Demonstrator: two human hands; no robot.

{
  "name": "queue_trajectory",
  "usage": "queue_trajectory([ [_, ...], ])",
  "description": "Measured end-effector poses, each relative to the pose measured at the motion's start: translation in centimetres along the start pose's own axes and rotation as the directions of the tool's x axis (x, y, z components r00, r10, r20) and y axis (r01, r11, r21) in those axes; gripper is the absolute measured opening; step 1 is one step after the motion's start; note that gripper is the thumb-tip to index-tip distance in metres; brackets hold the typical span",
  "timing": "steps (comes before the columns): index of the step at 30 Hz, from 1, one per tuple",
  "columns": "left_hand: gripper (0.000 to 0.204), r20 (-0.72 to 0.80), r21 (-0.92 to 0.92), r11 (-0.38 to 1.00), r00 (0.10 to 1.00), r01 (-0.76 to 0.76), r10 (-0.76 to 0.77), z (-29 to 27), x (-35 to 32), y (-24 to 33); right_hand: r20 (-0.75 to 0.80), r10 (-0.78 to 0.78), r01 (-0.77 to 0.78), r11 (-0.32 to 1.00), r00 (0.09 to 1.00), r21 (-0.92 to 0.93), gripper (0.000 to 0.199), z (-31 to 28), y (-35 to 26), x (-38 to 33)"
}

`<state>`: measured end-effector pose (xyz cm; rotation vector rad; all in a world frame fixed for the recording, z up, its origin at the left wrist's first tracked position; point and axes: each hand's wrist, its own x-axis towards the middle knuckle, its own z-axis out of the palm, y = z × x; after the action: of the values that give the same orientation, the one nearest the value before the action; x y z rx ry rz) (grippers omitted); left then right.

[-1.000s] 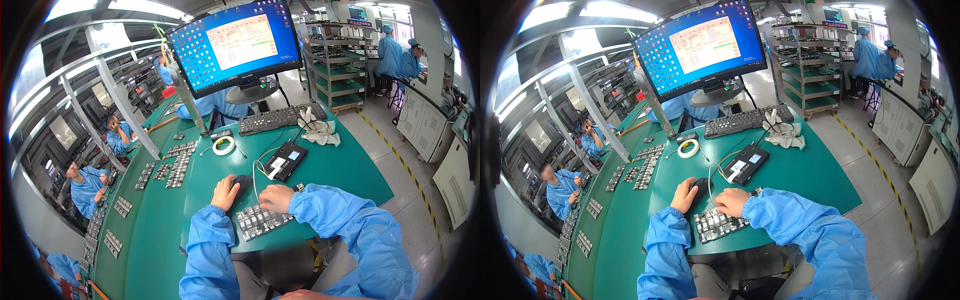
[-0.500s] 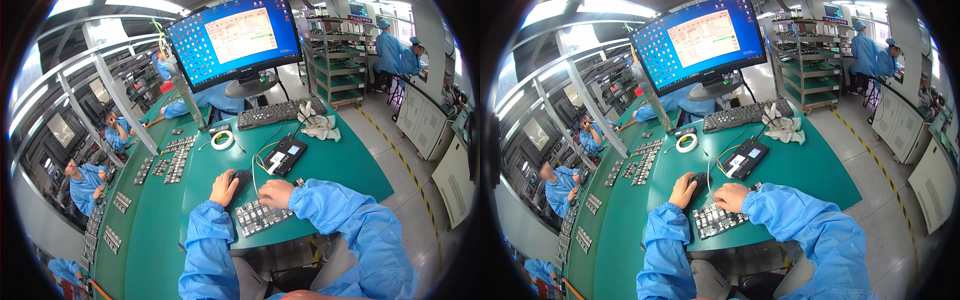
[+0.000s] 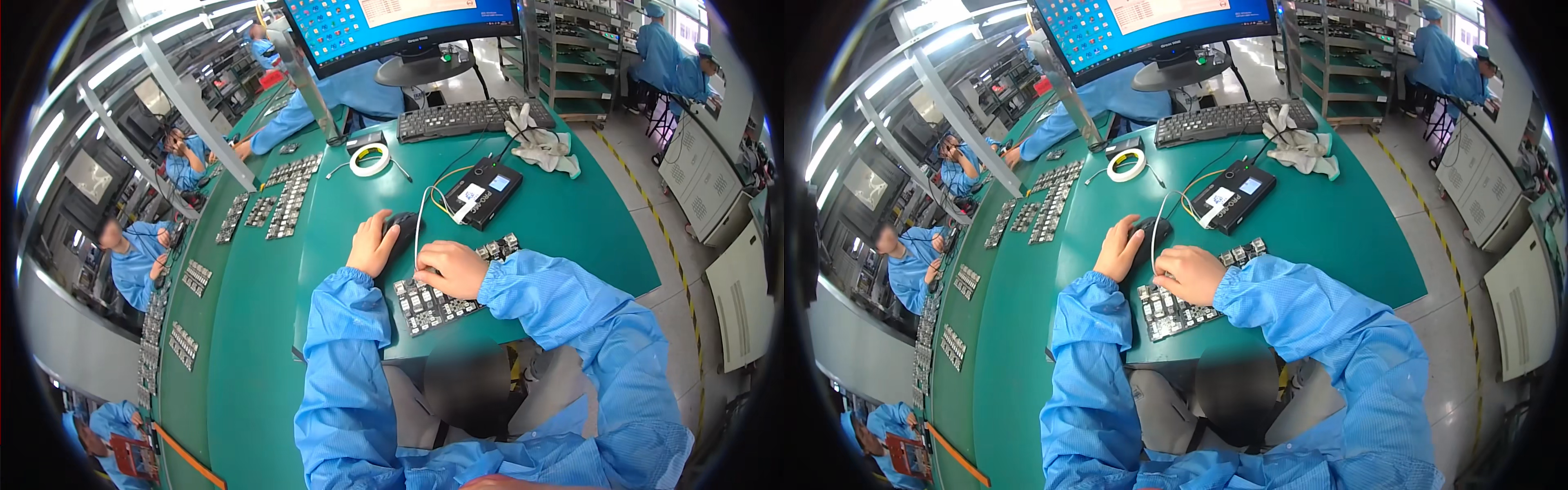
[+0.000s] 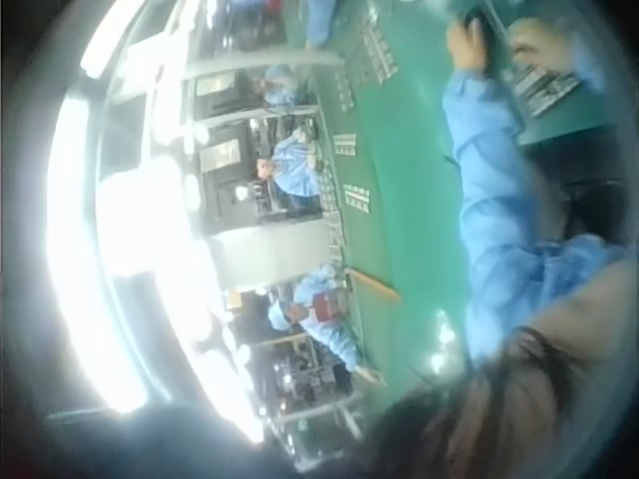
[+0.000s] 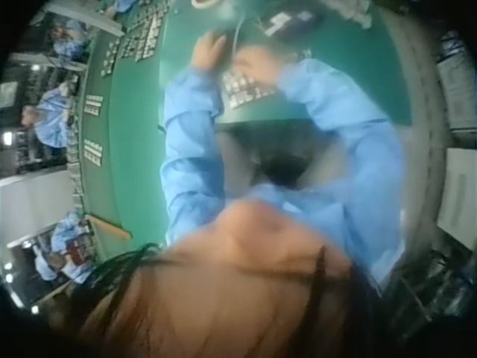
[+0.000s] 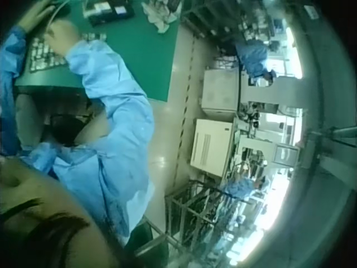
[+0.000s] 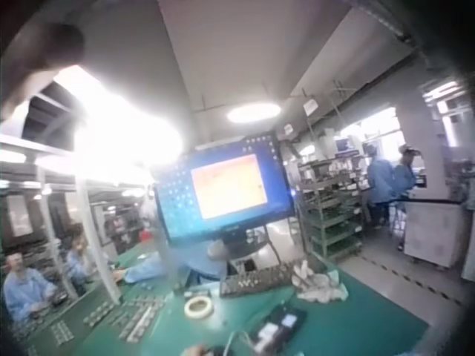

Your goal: The person tests circuit board panels by applying a test probe to individual sections of the board while clicking a computer mouse, then sets the finished panel aside and tests a new panel.

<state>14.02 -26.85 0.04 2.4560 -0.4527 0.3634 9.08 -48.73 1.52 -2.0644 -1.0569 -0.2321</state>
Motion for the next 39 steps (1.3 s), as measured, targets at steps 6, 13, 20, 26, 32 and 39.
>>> queue_trajectory([
  [6,0.04,0.008,0.001,1.0,1.0,0.008,-0.008,0.0,-0.1,0.4,0.059,0.005,-0.006,1.0,0.998,0.01,0.017,0.2,-0.3,0.1],
  [13,0.04,0.014,0.009,1.0,1.0,-0.005,0.005,-0.4,-0.1,0.7,0.058,-0.008,0.009,1.0,0.998,-0.015,0.017,1.2,-0.3,0.2],
  [20,0.039,0.008,0.01,1.0,1.0,-0.017,0.016,-0.2,0.0,0.7,0.025,-0.029,0.03,0.998,0.999,-0.048,0.016,1.8,-0.2,0.1],
  [26,0.042,-0.052,0.016,0.998,0.997,-0.064,0.065,0.1,0.0,-0.1,0.019,-0.028,0.029,0.998,0.999,-0.06,0.016,2.0,-0.2,0.3],
  [32,0.041,-0.032,0.012,0.998,0.997,-0.064,0.064,0.2,0.7,0.2,-0.004,-0.109,0.107,0.982,0.994,-0.156,0.014,1.5,0.1,0.5],
  [39,0.038,-0.008,0.01,0.999,0.999,-0.048,0.048,0.3,-0.3,0.0,0.06,-0.107,0.116,0.979,0.992,-0.169,0.015,2.3,0.1,0.1],
])
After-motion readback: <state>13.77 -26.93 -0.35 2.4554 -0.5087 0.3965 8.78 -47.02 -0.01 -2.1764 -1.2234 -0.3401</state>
